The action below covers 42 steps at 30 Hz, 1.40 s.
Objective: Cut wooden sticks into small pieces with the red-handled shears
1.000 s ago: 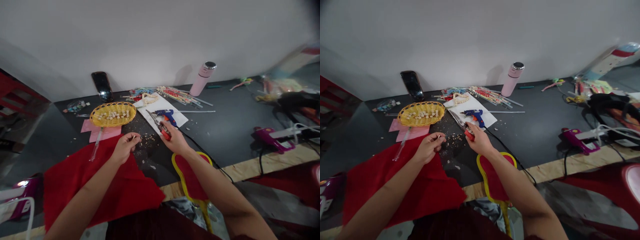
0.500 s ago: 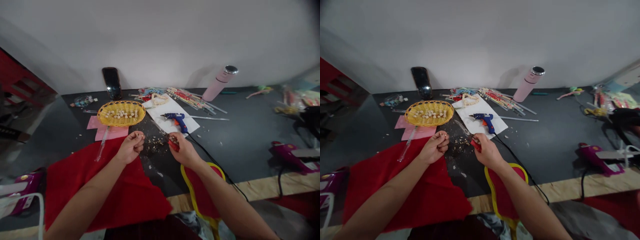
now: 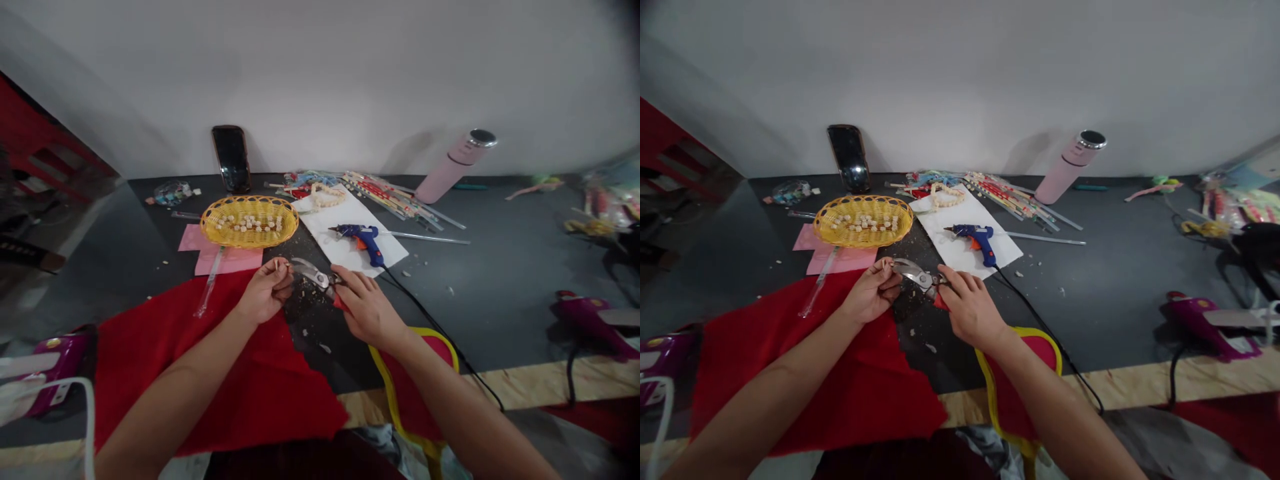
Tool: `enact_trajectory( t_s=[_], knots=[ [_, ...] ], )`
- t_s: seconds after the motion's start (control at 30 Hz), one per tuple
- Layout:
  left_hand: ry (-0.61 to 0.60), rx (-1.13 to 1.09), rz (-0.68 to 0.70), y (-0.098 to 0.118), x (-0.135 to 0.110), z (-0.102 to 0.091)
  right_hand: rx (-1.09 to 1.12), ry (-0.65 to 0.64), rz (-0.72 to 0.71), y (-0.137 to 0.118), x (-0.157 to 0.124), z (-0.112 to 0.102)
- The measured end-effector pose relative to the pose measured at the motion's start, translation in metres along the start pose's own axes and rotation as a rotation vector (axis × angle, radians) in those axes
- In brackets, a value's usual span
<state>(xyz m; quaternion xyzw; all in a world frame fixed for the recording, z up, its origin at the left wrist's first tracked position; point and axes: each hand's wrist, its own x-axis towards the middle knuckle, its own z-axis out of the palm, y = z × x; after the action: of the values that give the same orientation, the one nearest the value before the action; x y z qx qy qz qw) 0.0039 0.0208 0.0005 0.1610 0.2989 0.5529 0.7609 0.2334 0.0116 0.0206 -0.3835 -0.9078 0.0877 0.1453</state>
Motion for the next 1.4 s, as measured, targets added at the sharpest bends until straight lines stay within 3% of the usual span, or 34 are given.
enact_trajectory(
  t_s=[0.4,0.63,1.4],
  knots=[
    [-0.005,-0.056,-0.024,-0.003,-0.002,0.002,-0.139,-0.006,0.015,-0.007,0.001,0.009],
    [0.045,-0.114,0.006,-0.001,-0.001,0.000,-0.163,0.016,0.023,-0.008,0.001,0.009],
    [0.037,-0.133,0.005,-0.001,-0.001,0.001,-0.180,0.036,0.040,-0.011,0.001,0.008]
  ],
)
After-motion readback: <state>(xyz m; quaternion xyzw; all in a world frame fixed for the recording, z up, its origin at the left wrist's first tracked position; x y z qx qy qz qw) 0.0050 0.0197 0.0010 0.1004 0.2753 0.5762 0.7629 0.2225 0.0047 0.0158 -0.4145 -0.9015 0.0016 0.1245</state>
